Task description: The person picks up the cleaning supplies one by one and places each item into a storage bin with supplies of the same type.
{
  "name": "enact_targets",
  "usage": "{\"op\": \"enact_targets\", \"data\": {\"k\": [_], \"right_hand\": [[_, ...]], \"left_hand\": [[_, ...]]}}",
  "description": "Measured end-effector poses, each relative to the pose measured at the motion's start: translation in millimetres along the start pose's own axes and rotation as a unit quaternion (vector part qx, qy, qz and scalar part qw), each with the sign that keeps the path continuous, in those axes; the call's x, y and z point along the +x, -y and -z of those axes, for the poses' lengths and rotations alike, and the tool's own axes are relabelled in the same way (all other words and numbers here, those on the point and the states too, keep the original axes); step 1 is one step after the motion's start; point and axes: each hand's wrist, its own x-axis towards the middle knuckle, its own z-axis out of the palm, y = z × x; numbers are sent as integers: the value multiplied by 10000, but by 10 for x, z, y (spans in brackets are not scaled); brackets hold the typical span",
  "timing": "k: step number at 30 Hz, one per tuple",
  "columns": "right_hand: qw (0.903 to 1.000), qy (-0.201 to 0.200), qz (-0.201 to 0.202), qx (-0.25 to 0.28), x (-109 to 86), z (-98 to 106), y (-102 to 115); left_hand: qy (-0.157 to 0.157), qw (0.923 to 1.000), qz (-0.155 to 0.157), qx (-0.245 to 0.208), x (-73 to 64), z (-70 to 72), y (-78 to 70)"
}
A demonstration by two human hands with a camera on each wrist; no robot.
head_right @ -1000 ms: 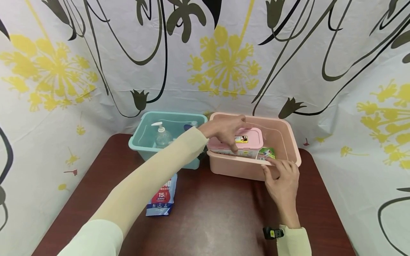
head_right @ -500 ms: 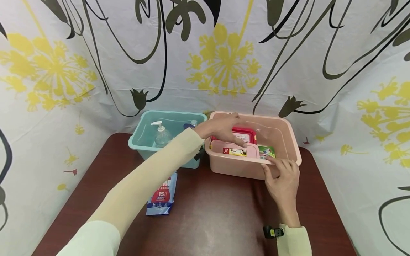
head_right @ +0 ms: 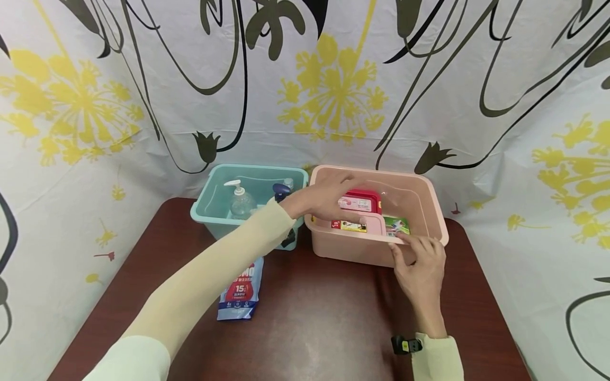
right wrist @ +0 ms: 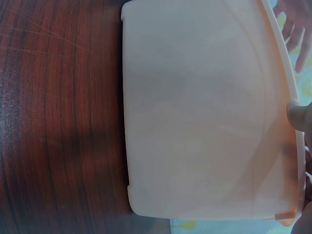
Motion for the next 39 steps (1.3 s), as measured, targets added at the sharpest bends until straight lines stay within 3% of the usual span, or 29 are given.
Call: {"op": "enact_targets", "data": {"k": [6, 23, 34, 39], "right_hand": [[10000, -8, -28, -8, 6, 4, 7], [10000, -13, -37, -5, 16, 5, 8], [10000, -14, -74, -11, 3, 1, 18], [10000, -9, -85, -15, -6, -7, 19]], "left_hand": [[-347, 9993, 10, 171, -71, -104, -3], [-817, 9945, 301, 584, -323, -344, 49], [-1184, 9911, 460, 387, -575, -405, 78], [-1372, 9891, 528, 54, -696, -447, 88]]}}
